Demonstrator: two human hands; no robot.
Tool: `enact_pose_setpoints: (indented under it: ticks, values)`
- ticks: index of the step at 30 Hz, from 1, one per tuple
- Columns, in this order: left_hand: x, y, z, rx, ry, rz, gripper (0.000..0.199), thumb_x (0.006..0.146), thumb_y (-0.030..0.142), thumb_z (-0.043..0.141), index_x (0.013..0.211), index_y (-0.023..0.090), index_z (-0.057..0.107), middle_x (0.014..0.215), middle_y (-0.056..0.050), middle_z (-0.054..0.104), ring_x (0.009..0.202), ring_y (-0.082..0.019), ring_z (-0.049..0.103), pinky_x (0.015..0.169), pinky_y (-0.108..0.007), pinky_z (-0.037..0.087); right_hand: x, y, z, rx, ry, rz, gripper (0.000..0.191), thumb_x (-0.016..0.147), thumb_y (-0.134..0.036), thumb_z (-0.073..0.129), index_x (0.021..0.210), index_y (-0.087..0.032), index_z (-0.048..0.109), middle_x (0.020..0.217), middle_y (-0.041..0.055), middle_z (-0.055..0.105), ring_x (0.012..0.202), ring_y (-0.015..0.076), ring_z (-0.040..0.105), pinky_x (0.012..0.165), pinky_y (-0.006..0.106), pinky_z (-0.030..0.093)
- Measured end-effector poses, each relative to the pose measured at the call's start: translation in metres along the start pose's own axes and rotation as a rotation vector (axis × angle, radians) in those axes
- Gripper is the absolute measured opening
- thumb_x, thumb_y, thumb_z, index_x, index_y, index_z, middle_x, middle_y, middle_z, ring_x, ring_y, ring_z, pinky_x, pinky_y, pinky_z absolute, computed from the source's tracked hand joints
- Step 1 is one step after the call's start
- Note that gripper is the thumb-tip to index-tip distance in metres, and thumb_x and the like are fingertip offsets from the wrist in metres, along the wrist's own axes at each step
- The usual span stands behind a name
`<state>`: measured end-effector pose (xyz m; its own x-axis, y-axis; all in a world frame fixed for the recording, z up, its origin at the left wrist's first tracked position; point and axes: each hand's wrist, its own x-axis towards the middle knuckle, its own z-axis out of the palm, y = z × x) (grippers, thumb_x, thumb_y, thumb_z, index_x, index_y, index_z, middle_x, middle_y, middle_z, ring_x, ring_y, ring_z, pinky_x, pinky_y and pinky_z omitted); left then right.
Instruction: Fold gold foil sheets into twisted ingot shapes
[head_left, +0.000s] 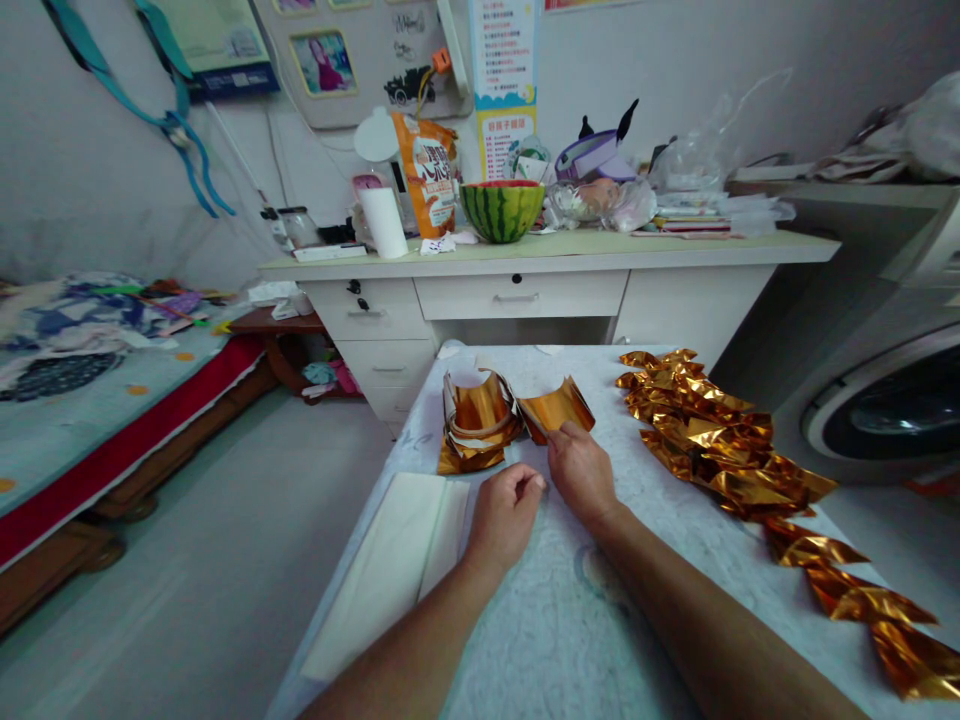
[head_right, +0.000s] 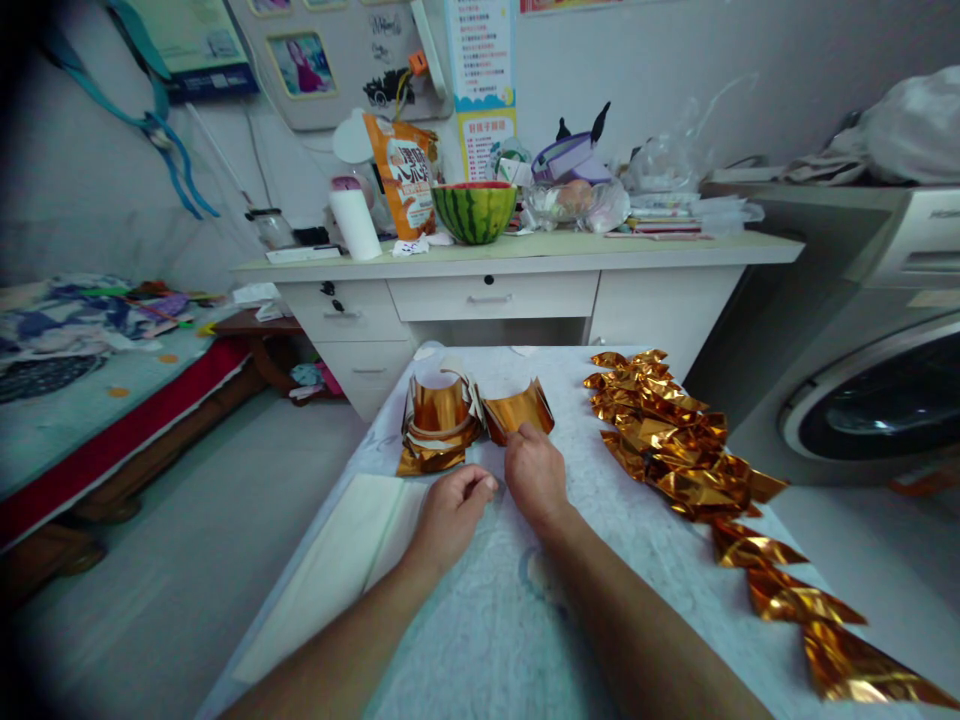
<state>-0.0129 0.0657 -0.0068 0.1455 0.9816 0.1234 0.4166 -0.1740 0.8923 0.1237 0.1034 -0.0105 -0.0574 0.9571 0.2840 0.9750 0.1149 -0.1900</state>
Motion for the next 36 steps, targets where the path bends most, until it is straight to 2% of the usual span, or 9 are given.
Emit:
enact_pose_setpoints:
  ticks: [10,14,22,29,31,32,34,36]
  values:
    - [-0.001,-0.001,0.0,-0.005,-0.012,0.005,0.022,0.085,0.029,0.048,0.07,0.017,0.06,0.064,0.003,0.056,0.063,-0.013,0.051,0.06,-0.023,0.034,-0.002,0.002,-0.004,0.044,0.033,0.042,0.022,0.095,-0.027,0.052,0.085,-0.019,0.069,0.086,0.0033,0.065,0.078,0.0147,0.062,0.063,0.024,0.037]
    - [0.0,-0.001,0.0,0.004,-0.018,0.011,0.022,0.085,0.028,0.048,0.069,0.018,0.059,0.062,0.003,0.053,0.061,-0.013,0.049,0.059,-0.023,0.033,-0.005,0.004,-0.006,0.065,0.029,0.035,0.026,0.097,-0.032,0.05,0.084,-0.019,0.07,0.084,0.0032,0.065,0.075,0.0145,0.062,0.061,0.024,0.037]
    - [-0.001,0.0,0.0,0.012,-0.02,0.019,0.022,0.085,0.028,0.048,0.068,0.018,0.059,0.063,0.003,0.055,0.062,-0.013,0.051,0.06,-0.023,0.034,-0.01,0.008,-0.016,0.127,0.019,0.018,0.025,0.095,-0.018,0.046,0.086,-0.017,0.07,0.085,0.0048,0.065,0.079,0.015,0.063,0.069,0.023,0.04]
    - [0.0,-0.001,0.001,-0.006,-0.021,0.009,0.017,0.083,0.026,0.052,0.071,0.017,0.061,0.065,0.003,0.058,0.062,-0.013,0.053,0.06,-0.023,0.037,-0.015,0.018,-0.028,0.213,0.072,0.014,0.022,0.094,-0.021,0.051,0.087,-0.018,0.071,0.086,0.0044,0.065,0.081,0.0164,0.063,0.073,0.024,0.043]
    - [-0.001,-0.004,0.003,-0.019,-0.009,-0.007,0.01,0.081,0.023,0.054,0.083,0.017,0.061,0.073,0.002,0.061,0.061,-0.012,0.053,0.061,-0.023,0.04,-0.022,0.023,-0.036,0.238,0.08,-0.007,0.02,0.093,-0.022,0.052,0.088,-0.019,0.072,0.087,0.0038,0.065,0.08,0.016,0.062,0.074,0.024,0.044]
    - [-0.002,-0.005,0.004,-0.027,0.013,-0.017,0.015,0.079,0.022,0.056,0.093,0.017,0.06,0.081,0.001,0.062,0.062,-0.011,0.054,0.062,-0.024,0.042,-0.027,0.026,-0.04,0.246,0.089,-0.011,0.019,0.093,-0.022,0.053,0.088,-0.019,0.072,0.088,0.004,0.064,0.08,0.0162,0.062,0.074,0.025,0.044]
    - [-0.003,-0.006,0.006,-0.047,0.095,-0.008,0.037,0.076,0.02,0.06,0.112,0.018,0.052,0.101,-0.004,0.06,0.071,-0.012,0.056,0.069,-0.027,0.046,-0.038,0.034,-0.051,0.301,0.116,-0.052,0.018,0.091,-0.023,0.054,0.086,-0.02,0.071,0.086,0.0042,0.063,0.077,0.0167,0.061,0.07,0.026,0.044]
    - [-0.005,-0.005,0.006,-0.06,0.177,0.07,0.056,0.072,0.018,0.064,0.123,0.02,0.043,0.119,-0.009,0.053,0.092,-0.017,0.058,0.082,-0.032,0.047,-0.05,0.041,-0.062,0.368,0.093,-0.121,0.019,0.091,-0.024,0.053,0.085,-0.02,0.07,0.086,0.0054,0.062,0.074,0.0172,0.059,0.066,0.027,0.044]
